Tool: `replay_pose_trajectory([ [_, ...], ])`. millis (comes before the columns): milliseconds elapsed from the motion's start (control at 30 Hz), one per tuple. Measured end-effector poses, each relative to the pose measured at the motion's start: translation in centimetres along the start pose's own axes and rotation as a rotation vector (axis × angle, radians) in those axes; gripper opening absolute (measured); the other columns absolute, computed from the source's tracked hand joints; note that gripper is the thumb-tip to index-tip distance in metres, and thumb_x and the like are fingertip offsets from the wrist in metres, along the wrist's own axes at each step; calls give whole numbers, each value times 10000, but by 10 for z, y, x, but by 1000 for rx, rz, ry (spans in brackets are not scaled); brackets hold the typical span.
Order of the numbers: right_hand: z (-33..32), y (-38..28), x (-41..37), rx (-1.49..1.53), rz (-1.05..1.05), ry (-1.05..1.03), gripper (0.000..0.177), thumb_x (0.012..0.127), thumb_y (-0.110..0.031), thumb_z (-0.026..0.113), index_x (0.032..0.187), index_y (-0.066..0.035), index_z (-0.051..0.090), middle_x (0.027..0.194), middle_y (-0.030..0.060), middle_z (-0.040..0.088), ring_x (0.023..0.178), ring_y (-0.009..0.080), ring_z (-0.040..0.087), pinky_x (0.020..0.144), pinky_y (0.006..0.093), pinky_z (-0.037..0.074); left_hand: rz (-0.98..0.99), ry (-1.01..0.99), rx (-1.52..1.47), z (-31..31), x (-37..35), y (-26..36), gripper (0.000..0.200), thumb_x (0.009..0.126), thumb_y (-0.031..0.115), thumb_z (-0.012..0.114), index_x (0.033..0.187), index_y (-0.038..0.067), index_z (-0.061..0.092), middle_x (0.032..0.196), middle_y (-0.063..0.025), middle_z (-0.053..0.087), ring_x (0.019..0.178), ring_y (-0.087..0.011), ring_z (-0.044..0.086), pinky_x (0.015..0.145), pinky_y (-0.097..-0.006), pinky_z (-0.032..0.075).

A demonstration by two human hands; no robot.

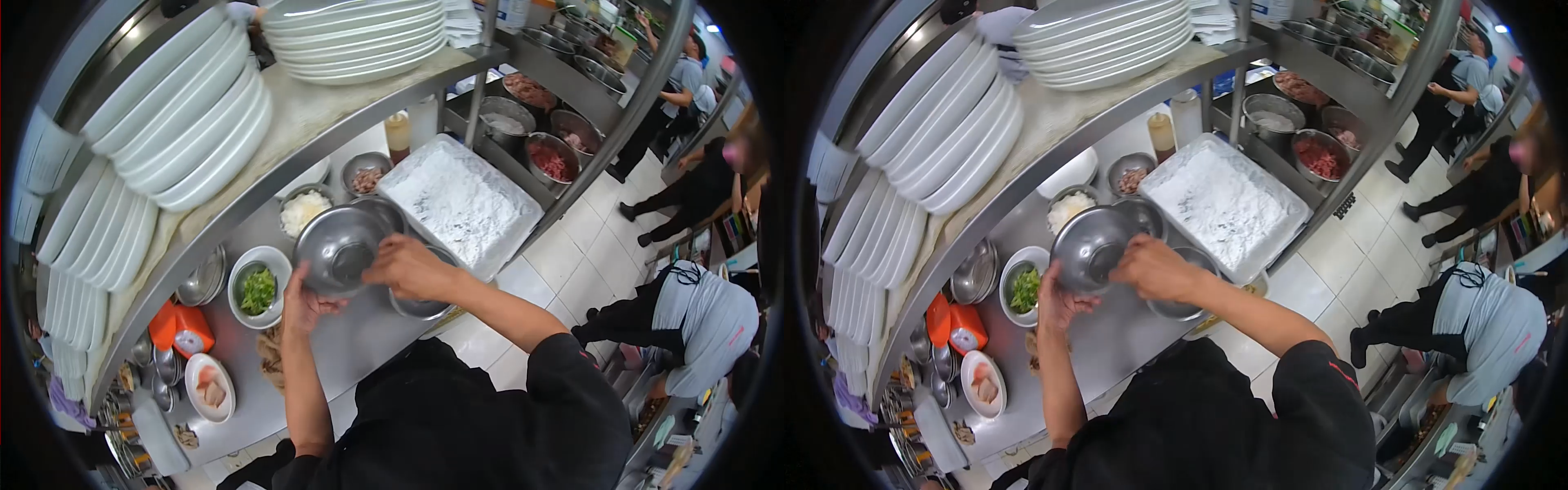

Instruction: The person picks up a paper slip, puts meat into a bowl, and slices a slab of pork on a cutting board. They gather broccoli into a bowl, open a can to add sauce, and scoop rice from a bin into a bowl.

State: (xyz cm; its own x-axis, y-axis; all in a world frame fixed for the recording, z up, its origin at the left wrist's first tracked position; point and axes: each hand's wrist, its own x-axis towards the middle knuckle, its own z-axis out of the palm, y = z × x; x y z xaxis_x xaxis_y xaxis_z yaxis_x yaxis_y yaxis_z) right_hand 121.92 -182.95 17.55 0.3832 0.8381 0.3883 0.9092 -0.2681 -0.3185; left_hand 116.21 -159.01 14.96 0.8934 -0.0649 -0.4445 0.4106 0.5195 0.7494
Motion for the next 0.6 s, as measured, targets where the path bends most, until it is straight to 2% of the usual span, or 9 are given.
replay_pose_trajectory([
  [100,-23,16,-29,304,-37,23,221,714,-220,692,895,-94,672,857,87,652,908,224,596,849,363,441,-59,54,342,19,22,-10,390,707,114,544,958,-177,477,763,-279,593,555,-305,636,393,-362,505],
  [167,-50,51,-46,457,212,326,266,745,-251,699,960,-97,666,916,95,657,946,213,593,875,340,431,-33,110,342,25,45,-32,333,709,116,544,889,-160,496,720,-263,590,531,-315,625,388,-367,501],
  [300,-107,215,-132,-280,1023,674,322,698,-102,506,982,-52,649,935,159,660,870,300,645,779,370,503,-62,17,300,58,65,-40,310,746,173,501,908,-91,497,733,-245,575,499,-335,602,389,-379,494],
  [333,-118,259,-158,-478,1355,494,369,710,-235,504,1007,-63,641,928,173,659,883,325,639,785,398,498,-69,-38,241,71,68,-40,319,763,197,485,930,-76,493,740,-246,568,499,-332,601,390,-375,493],
  [367,-154,259,-157,-318,1679,-40,470,717,-371,516,1058,-62,615,1016,185,635,971,327,610,848,419,466,-57,2,306,80,73,-43,326,783,225,458,938,-58,501,769,-228,590,522,-339,608,394,-379,494],
  [400,-147,279,-181,-315,1659,227,506,740,-414,522,1089,-54,593,1083,181,610,1020,337,585,884,442,437,-34,61,363,84,79,-49,337,804,254,431,946,-41,509,797,-209,612,546,-347,616,398,-383,495],
  [467,-117,356,-236,-497,1158,123,514,834,-503,427,941,-45,634,970,208,622,914,380,595,780,455,455,3,158,419,96,89,-57,355,789,235,473,999,-50,492,879,-238,585,577,-376,624,410,-390,517],
  [500,-79,449,-293,-581,1051,144,500,842,-494,439,1055,-69,595,1048,210,593,931,389,584,788,474,453,-72,97,373,109,90,-51,383,778,214,486,1028,-76,479,879,-245,571,547,-348,623,394,-373,509],
  [600,-95,378,-250,-433,1326,79,564,807,-388,548,1287,-121,418,1122,199,574,989,388,572,827,458,467,-95,34,410,130,93,-44,400,768,203,478,1019,-108,488,735,-243,590,499,-301,619,381,-350,496],
])
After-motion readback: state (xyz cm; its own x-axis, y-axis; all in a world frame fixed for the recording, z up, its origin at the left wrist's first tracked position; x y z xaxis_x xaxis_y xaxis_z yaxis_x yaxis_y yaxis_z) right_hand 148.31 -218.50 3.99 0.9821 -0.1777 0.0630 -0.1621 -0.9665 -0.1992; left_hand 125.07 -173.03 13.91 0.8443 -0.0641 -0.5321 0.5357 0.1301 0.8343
